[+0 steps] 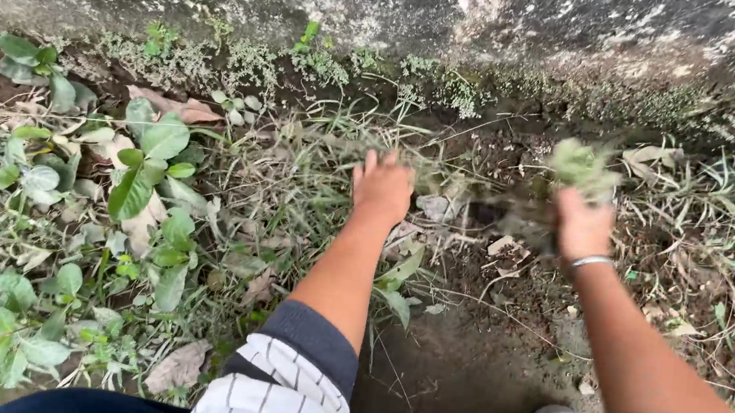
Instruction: Pulling weeds out of the ground by hand along a wall.
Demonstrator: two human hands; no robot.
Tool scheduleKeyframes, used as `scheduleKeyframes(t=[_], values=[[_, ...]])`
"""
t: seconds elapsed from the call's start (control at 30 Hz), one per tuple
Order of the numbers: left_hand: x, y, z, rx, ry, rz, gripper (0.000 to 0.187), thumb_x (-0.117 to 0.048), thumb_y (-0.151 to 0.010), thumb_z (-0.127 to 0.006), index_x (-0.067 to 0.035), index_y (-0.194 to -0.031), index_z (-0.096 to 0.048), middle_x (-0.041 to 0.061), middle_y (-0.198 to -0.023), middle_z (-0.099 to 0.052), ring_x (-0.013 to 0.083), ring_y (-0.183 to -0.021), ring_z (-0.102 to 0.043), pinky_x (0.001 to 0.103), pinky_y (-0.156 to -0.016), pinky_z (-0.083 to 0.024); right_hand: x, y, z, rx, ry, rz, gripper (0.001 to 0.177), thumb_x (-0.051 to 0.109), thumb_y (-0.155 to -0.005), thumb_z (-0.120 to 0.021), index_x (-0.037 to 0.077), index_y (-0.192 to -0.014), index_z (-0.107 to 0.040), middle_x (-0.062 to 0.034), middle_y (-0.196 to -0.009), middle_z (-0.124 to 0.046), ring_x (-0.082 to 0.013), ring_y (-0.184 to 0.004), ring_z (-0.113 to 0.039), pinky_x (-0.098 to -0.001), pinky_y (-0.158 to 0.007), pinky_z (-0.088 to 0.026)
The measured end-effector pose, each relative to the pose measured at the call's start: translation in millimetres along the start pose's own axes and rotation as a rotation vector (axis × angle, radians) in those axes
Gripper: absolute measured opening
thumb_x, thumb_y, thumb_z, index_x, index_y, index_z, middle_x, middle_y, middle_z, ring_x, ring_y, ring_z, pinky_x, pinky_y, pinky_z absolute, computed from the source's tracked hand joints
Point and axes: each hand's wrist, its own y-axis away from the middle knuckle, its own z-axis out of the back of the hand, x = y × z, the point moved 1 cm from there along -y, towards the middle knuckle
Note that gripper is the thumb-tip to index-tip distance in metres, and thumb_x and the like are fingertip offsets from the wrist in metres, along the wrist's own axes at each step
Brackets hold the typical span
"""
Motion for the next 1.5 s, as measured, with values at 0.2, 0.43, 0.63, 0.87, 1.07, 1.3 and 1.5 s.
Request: scheduleKeyframes(t=[0.2, 0.43, 0.63, 0.87, 1.07, 1.3, 1.5], values=[[13.9, -3.3, -75.8, -0.007, 0.117, 0.092, 0.018, -0.005, -0.095, -0.057, -0.004, -0.098, -0.075, 0.022, -0.107, -0.073, 0.0362, -0.098, -0.074, 0.046, -0.087, -0.06, -18.8, 21.5, -63.5, 0.272, 0.561, -0.042, 0.03, 0.03, -0.088, -0.074, 0.001, -0.09, -0.068, -0.011, -0.08, -0.07, -0.0232, -0.065, -0.065, -0.0413, -0.063, -0.06], [0.9, 38.8, -8.8, -0.021, 0.326, 0.044, 0.013, -0.002, -0.078, -0.069, -0.005, -0.09, -0.075, 0.02, -0.1, -0.071, 0.0383, -0.094, -0.071, 0.047, -0.084, -0.057, -92.9, 40.7, -130.2, 0.543, 0.86, 0.382, 0.025, 0.028, -0.093, -0.068, 0.006, -0.105, -0.073, -0.0253, -0.098, -0.071, -0.0433, -0.087, -0.07, -0.0499, -0.08, -0.056], [-21.9, 53.8, -60.3, -0.315, 0.59, -0.184, 0.006, -0.004, -0.074, -0.073, -0.001, -0.074, -0.068, 0.017, -0.079, -0.063, 0.0335, -0.073, -0.063, 0.047, -0.067, -0.052, -164.6, 6.6, -140.2, 0.63, 0.707, 0.255, 0.053, 0.05, -0.082, -0.071, 0.006, -0.113, -0.069, -0.0225, -0.112, -0.072, -0.0377, -0.104, -0.069, -0.0451, -0.09, -0.055], [-22.6, 48.5, -27.7, -0.549, 0.659, -0.193, 0.007, -0.007, -0.073, -0.076, -0.013, -0.076, -0.079, 0.009, -0.1, -0.067, 0.0303, -0.107, -0.055, 0.051, -0.095, -0.042, -118.2, 20.1, -149.8, 0.545, 0.45, -0.055, 0.055, 0.056, -0.1, -0.052, 0.006, -0.11, -0.074, -0.0106, -0.098, -0.076, -0.0242, -0.09, -0.072, -0.0408, -0.075, -0.056], [-19.1, 41.7, -27.6, -0.392, 1.007, 0.056, 0.023, -0.021, -0.083, -0.083, -0.009, -0.102, -0.078, 0.011, -0.127, -0.054, 0.0287, -0.119, -0.049, 0.052, -0.105, -0.04, -32.8, 50.2, -154.2, 0.482, 0.04, -0.525, 0.039, 0.042, -0.101, -0.068, 0.005, -0.093, -0.059, -0.005, -0.065, -0.048, -0.0199, -0.052, -0.038, -0.0382, -0.045, -0.026], [23.2, 42.7, -33.7, -0.248, 0.749, 0.129, 0.054, -0.008, -0.085, -0.06, -0.019, -0.138, -0.06, 0.012, -0.138, -0.058, 0.0363, -0.119, -0.058, 0.056, -0.097, -0.05, -2.9, 44.6, -130.8, 0.267, -0.237, -0.448, 0.034, 0.042, -0.1, -0.057, 0.014, -0.084, -0.069, 0.0029, -0.066, -0.064, -0.0117, -0.058, -0.048, -0.029, -0.053, -0.039], [44.7, 47.2, -28.6, -0.273, 0.074, 0.088, 0.037, -0.026, -0.092, -0.063, -0.017, -0.128, -0.069, 0.02, -0.139, -0.054, 0.0473, -0.131, -0.045, 0.06, -0.106, -0.037, -51.1, 11.4, -92.3, 0.216, -0.118, -0.24, 0.029, 0.032, -0.102, -0.066, 0.01, -0.083, -0.07, 0.0035, -0.066, -0.057, -0.0087, -0.057, -0.044, -0.0282, -0.052, -0.032]])
